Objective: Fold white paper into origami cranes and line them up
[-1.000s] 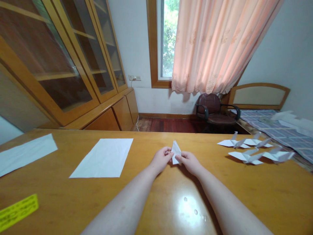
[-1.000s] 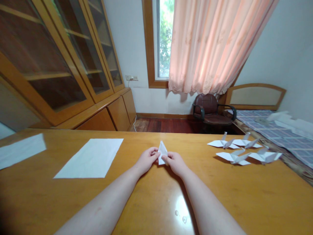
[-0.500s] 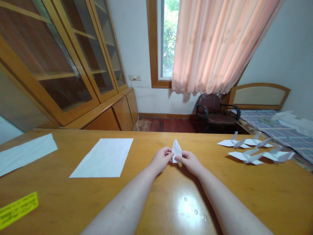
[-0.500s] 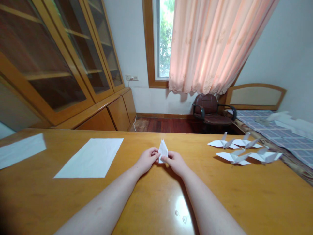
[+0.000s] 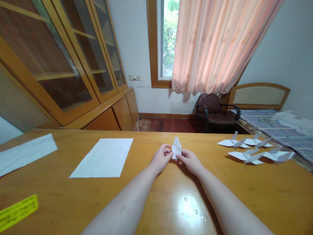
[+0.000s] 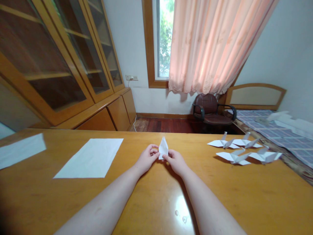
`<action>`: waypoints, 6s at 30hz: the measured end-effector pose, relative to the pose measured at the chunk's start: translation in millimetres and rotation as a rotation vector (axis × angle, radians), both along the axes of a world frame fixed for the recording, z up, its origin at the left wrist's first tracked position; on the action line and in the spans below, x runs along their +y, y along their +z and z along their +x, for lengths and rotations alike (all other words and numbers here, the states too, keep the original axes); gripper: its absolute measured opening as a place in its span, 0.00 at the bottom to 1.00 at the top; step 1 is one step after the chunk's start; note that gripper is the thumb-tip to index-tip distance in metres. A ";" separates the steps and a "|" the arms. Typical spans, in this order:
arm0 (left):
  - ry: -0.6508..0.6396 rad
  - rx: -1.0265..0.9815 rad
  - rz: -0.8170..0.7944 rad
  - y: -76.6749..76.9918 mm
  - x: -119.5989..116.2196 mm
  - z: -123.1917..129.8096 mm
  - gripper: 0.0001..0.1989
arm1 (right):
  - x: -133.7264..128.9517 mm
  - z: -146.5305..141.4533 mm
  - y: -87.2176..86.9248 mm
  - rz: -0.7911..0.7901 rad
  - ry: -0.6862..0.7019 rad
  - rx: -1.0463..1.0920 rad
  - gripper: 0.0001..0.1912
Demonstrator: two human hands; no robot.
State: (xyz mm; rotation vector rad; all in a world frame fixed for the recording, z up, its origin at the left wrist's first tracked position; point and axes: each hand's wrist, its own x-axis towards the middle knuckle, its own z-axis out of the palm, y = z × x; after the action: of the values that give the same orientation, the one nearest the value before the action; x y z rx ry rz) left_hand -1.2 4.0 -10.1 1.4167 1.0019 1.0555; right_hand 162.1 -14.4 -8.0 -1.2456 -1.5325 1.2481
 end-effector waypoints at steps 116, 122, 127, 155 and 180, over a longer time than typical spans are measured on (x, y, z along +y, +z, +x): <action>-0.029 0.187 0.152 8.6 -4.7 -0.3 0.10 | -2.6 2.4 -0.4 0.064 -0.064 -0.018 0.15; -0.069 0.195 0.191 9.6 -6.6 -0.6 0.11 | -2.3 1.7 2.0 0.082 -0.095 -0.008 0.16; -0.087 0.207 0.201 9.7 -7.0 -1.3 0.10 | -1.1 2.5 -0.2 0.097 -0.077 -0.005 0.14; -0.102 0.216 0.153 16.4 -8.2 -1.4 0.12 | -3.0 1.0 2.8 0.057 -0.083 0.021 0.15; -0.107 0.217 0.152 11.8 -6.6 -1.5 0.11 | -2.3 0.3 1.0 0.065 -0.079 0.030 0.15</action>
State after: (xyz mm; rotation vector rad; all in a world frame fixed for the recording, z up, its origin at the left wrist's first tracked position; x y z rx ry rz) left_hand -2.7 -2.6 1.7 1.7191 1.0031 0.9291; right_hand 162.4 -16.7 -7.0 -1.2279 -1.4768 1.1524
